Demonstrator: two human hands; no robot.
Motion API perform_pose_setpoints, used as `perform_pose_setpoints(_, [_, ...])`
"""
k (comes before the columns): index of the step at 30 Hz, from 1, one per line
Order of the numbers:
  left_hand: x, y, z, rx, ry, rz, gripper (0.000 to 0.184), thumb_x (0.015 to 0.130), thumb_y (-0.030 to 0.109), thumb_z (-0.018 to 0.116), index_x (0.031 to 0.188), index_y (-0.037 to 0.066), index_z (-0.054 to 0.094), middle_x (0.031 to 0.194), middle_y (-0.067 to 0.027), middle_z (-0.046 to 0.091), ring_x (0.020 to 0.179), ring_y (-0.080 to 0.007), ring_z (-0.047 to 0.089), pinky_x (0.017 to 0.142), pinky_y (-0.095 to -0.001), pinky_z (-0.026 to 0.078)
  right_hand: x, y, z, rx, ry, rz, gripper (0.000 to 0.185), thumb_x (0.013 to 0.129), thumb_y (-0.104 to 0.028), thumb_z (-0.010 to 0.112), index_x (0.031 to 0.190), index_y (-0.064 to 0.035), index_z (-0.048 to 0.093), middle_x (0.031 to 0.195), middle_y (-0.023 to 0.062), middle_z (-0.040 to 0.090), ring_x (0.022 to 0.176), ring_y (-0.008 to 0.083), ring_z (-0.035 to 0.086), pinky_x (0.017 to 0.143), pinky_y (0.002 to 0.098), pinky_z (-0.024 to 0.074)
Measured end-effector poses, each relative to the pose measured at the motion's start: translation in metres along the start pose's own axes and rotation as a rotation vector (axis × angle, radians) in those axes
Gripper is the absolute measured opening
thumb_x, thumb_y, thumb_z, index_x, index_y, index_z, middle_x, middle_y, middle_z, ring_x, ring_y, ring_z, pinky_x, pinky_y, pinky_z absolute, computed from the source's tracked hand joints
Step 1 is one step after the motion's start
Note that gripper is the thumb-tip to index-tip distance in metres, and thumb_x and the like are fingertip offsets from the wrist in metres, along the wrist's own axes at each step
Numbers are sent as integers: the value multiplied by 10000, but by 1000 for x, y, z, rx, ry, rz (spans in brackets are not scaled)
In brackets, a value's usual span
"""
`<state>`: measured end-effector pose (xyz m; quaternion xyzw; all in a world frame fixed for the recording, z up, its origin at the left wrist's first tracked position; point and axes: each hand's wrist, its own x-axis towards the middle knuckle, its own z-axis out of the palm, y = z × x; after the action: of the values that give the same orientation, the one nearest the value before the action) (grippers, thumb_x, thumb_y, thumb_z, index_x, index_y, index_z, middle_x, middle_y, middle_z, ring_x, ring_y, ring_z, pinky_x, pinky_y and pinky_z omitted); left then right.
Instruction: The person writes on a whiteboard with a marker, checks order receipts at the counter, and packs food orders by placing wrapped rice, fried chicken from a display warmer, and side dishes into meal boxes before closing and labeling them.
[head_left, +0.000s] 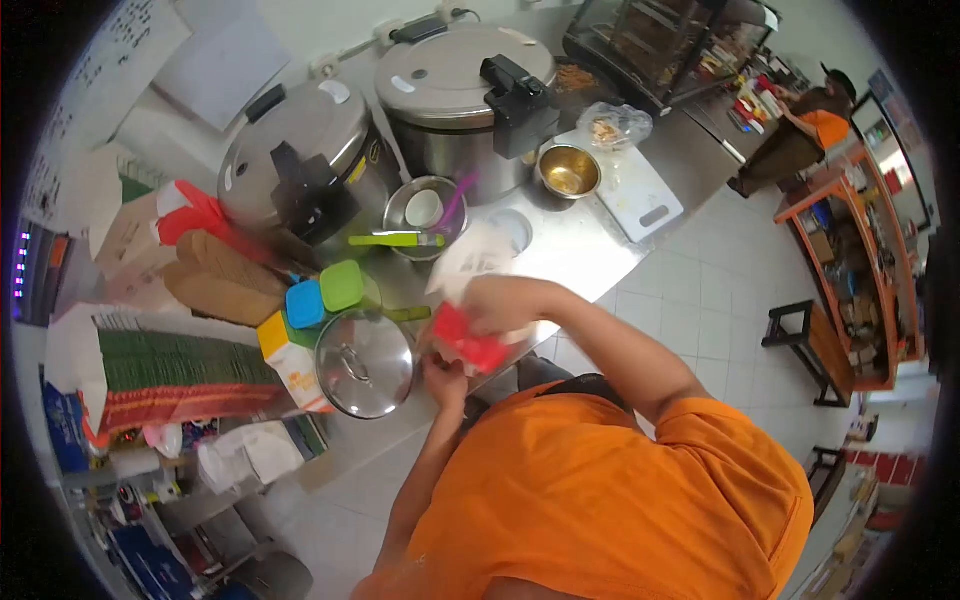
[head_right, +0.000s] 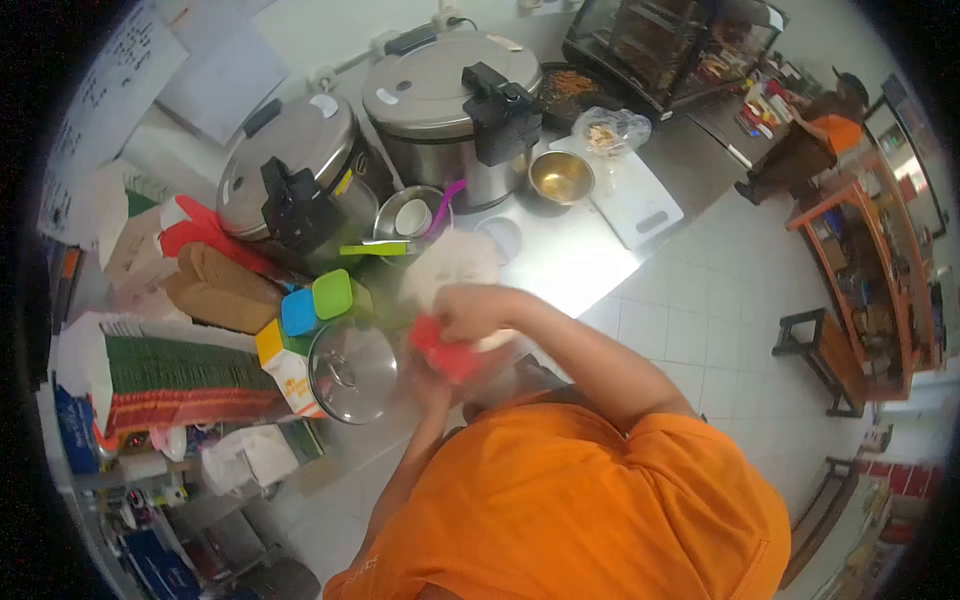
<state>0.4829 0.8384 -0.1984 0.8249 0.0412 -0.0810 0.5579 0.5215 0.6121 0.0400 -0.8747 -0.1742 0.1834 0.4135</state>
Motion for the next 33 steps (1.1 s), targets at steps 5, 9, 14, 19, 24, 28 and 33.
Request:
perform_pose_setpoints(5, [2, -3, -11, 116, -283, -357, 466, 810, 190, 773, 1152, -16, 533, 948, -155, 672, 833, -283, 681, 745, -421, 537, -94, -42, -59, -253, 145, 469, 190, 759, -149, 666, 814, 30, 701, 741, 239, 670, 707, 376, 672, 664, 454, 523])
perform_pose_setpoints(9, [14, 94, -65, 320, -249, 101, 489, 837, 237, 773, 1176, -10, 521, 926, -145, 647, 865, -307, 661, 770, -451, 523, -77, 107, -12, -523, 330, 661, 211, 772, -152, 672, 866, 31, 720, 822, 250, 706, 804, 410, 702, 748, 478, 574])
perform_pose_setpoints(14, [170, 248, -116, 112, 453, 645, 718, 930, 185, 722, 1468, -73, 322, 1398, -251, 519, 1307, -375, 504, 1128, -448, 364, -48, 237, 42, -470, 237, 787, 314, 890, -284, 632, 950, 10, 726, 870, 241, 715, 890, 401, 710, 794, 488, 580])
perform_pose_setpoints(19, [267, 316, -144, -330, -86, 451, 841, 950, 29, 673, 1574, 84, 111, 1301, -234, 622, 1129, -249, 644, 1015, -371, 478, -39, 66, -64, -206, 374, 729, 378, 926, -347, 680, 1014, 18, 720, 865, 199, 737, 869, 349, 731, 800, 437, 570])
perform_pose_setpoints(24, [271, 394, -165, -346, -38, 552, 914, 923, -3, 705, 1583, 139, 90, 1244, -205, 663, 1114, -223, 662, 976, -357, 526, 22, -29, -184, -129, 291, 176, 280, 897, -237, 716, 1055, -5, 718, 806, 165, 734, 742, 358, 715, 769, 451, 556])
perform_pose_setpoints(28, [330, 493, -203, -84, 79, 735, 1133, 785, 218, 886, 1556, 15, 81, 1272, -251, 624, 1159, -283, 647, 994, -364, 524, 171, -39, -233, -345, 304, -264, 232, 906, -228, 678, 1007, -19, 688, 895, 218, 716, 863, 380, 710, 774, 484, 549])
perform_pose_setpoints(33, [377, 583, -224, 258, 343, 688, 1147, 775, 314, 803, 1562, -66, 60, 1354, -313, 549, 1155, -356, 613, 954, -373, 523, 378, 0, -209, -848, -10, -337, 383, 855, -369, 702, 1089, -67, 729, 1052, 199, 729, 972, 383, 702, 839, 485, 565])
